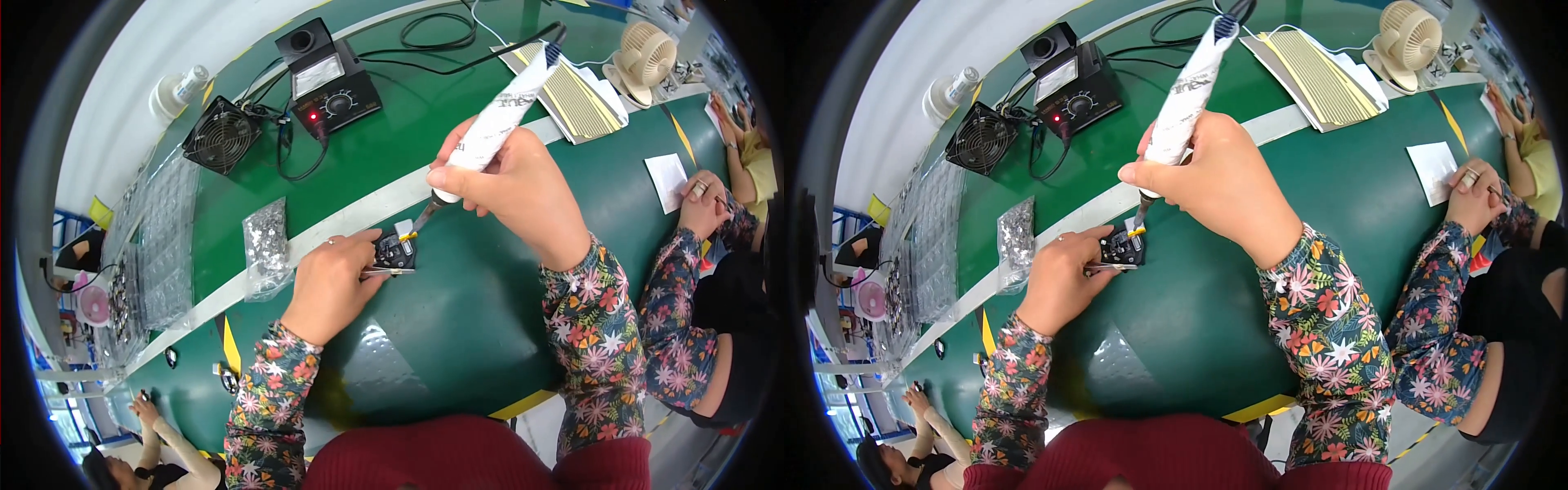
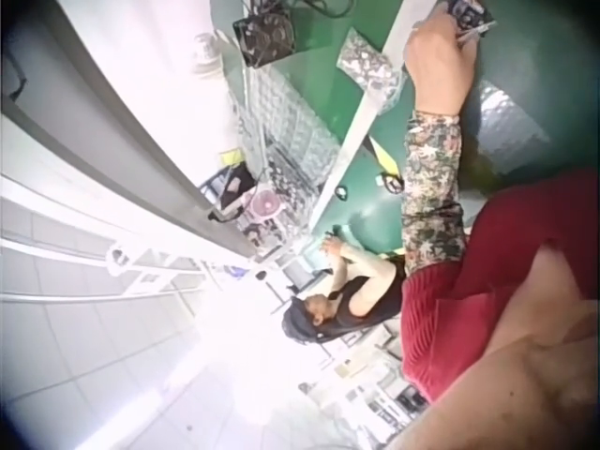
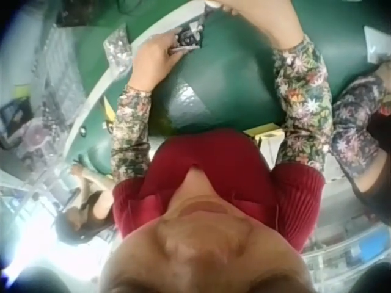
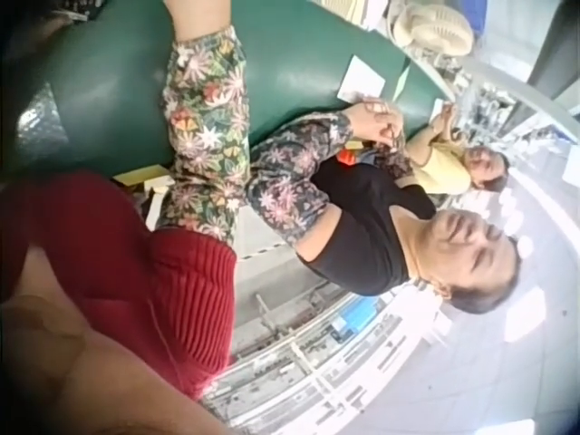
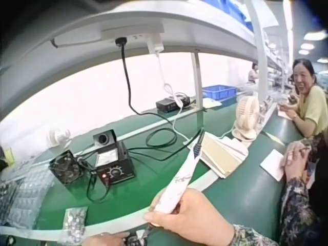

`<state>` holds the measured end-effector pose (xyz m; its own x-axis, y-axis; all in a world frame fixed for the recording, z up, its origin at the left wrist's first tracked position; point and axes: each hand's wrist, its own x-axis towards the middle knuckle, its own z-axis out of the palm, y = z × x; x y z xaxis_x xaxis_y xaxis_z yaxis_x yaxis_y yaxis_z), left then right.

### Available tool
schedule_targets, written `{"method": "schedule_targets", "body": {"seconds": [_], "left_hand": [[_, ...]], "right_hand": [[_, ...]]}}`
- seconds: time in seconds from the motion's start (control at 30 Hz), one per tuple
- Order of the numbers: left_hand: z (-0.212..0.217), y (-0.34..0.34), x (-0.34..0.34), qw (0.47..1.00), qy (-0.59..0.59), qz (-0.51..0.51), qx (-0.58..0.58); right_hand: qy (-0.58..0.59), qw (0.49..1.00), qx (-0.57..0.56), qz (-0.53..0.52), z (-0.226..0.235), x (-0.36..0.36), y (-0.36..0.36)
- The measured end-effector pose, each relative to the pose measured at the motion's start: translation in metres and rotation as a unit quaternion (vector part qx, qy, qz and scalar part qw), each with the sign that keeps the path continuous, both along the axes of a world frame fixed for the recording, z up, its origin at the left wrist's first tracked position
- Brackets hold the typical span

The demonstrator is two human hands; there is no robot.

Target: The person assembles components of a small electronic device by soldering small metal parts onto a PCB with a soldering iron and applying adhesive from a dispenser tube to electronic components, using tweezers to handle the small parts.

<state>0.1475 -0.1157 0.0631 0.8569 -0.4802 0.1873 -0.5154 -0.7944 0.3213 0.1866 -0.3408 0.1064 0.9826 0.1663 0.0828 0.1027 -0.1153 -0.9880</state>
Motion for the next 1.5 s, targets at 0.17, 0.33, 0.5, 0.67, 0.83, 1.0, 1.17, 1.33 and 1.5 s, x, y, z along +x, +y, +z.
{"method": "schedule_targets", "body": {"seconds": [0.17,0.33,0.5,0.67,0.83,1.0,1.17,1.33,1.5], "left_hand": [[0.005,0.012,0.011,0.995,0.075,-0.026,-0.068],[0.021,0.031,0.006,0.895,0.195,0.02,-0.4],[0.03,0.017,-0.009,0.877,0.092,-0.001,-0.472],[0.029,0.019,-0.019,0.948,0.035,0.039,-0.315],[0.015,0.012,-0.02,0.883,0.177,0.059,-0.432],[0.004,0.014,-0.018,0.889,0.209,0.063,-0.402],[0.002,0.015,-0.016,0.943,0.129,0.036,-0.304],[0.004,0.013,-0.018,0.958,0.091,0.031,-0.271],[0.003,0.013,-0.016,0.96,0.072,0.012,-0.269]], "right_hand": [[0.038,0.997,0.054,0.03,0.006,-0.006,0.0],[0.045,0.997,0.052,0.024,0.011,-0.015,0.001],[-0.033,0.999,-0.009,-0.013,-0.006,-0.024,0.014],[-0.038,0.999,-0.012,-0.009,-0.013,-0.029,0.021],[-0.1,0.994,-0.042,-0.032,-0.022,-0.034,0.026],[-0.117,0.99,-0.066,-0.032,-0.029,-0.035,0.031],[-0.155,0.984,-0.082,-0.024,-0.034,-0.035,0.032],[-0.168,0.983,-0.073,-0.022,-0.037,-0.036,0.034],[-0.176,0.981,-0.076,-0.018,-0.038,-0.035,0.035]]}}
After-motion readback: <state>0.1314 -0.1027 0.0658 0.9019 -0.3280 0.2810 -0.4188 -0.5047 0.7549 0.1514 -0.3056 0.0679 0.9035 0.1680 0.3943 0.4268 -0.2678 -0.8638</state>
